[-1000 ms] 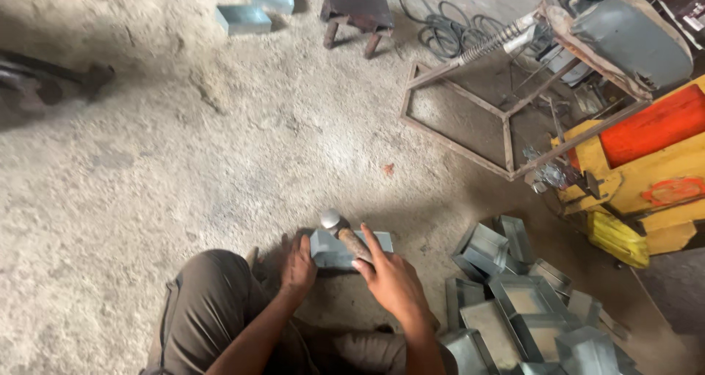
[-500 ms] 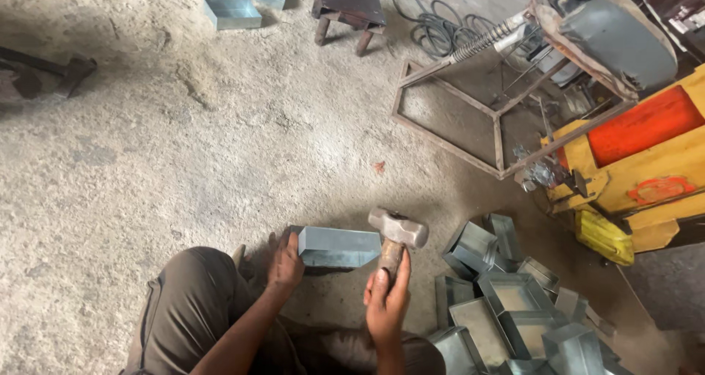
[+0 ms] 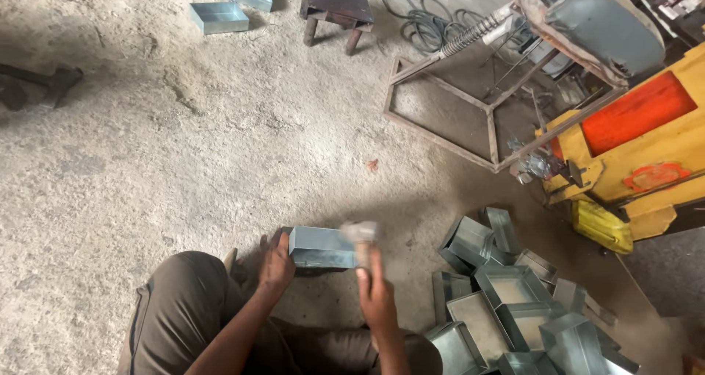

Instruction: The person uses a hammer to shape and flatten the edges of small metal trays by hand.

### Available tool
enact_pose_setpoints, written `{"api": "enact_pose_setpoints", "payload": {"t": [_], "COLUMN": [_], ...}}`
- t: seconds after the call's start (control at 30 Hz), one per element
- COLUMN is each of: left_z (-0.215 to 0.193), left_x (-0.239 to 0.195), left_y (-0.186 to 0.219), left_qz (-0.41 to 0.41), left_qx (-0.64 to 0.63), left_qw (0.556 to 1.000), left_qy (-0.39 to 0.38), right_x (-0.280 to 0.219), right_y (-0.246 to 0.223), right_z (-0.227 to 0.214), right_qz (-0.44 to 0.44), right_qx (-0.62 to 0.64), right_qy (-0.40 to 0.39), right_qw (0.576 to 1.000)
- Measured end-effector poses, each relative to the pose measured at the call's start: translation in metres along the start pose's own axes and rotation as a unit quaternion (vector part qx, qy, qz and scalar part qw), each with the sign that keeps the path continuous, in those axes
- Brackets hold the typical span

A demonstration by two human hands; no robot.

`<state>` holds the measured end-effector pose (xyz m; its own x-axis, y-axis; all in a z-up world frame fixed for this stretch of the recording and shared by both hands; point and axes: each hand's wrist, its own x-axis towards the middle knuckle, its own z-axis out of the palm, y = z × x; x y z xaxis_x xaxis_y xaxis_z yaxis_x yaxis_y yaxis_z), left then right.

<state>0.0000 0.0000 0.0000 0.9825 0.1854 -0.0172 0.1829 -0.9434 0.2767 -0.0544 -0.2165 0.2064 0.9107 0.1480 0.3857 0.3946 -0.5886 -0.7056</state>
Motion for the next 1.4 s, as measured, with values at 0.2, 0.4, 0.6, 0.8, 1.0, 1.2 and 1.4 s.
{"api": "enact_pose_setpoints", "payload": {"t": [0.2,0.4,0.6,0.8,1.0,1.2,1.4], "left_z": [-0.006,-0.011,0.0,-0.003,-0.008,-0.038,-0.058], "left_x": [-0.012,-0.011,-0.008,-0.002,-0.011,-0.01,-0.015], "left_y": [0.003,0.0,-0.001,0.001,-0.004,0.002,0.003], "left_qz": [0.05,-0.049,-0.08,-0.074,-0.018,-0.056,0.006], "left_qx": [0.074,-0.196,-0.246,-0.283,-0.266,-0.3,-0.307], "left_qw": [0.993,0.979,0.964,0.955,0.956,0.949,0.929], "left_qy": [-0.076,0.039,0.06,0.044,0.122,0.076,0.208], "right_x": [-0.005,-0.004,0.001,0.003,-0.007,-0.014,-0.02], "right_y": [-0.013,-0.014,-0.064,-0.034,-0.017,0.034,-0.006], "right_z": [-0.008,0.004,-0.025,0.0,-0.005,-0.022,-0.07], "right_qz": [0.077,-0.061,0.064,0.026,0.121,0.26,0.245], "right_qx": [0.128,-0.037,0.165,0.064,0.178,0.16,0.313], "right_qy": [0.041,-0.073,0.096,0.028,0.067,-0.041,0.134], "right_qw": [0.988,0.995,0.979,0.997,0.974,0.951,0.908]}}
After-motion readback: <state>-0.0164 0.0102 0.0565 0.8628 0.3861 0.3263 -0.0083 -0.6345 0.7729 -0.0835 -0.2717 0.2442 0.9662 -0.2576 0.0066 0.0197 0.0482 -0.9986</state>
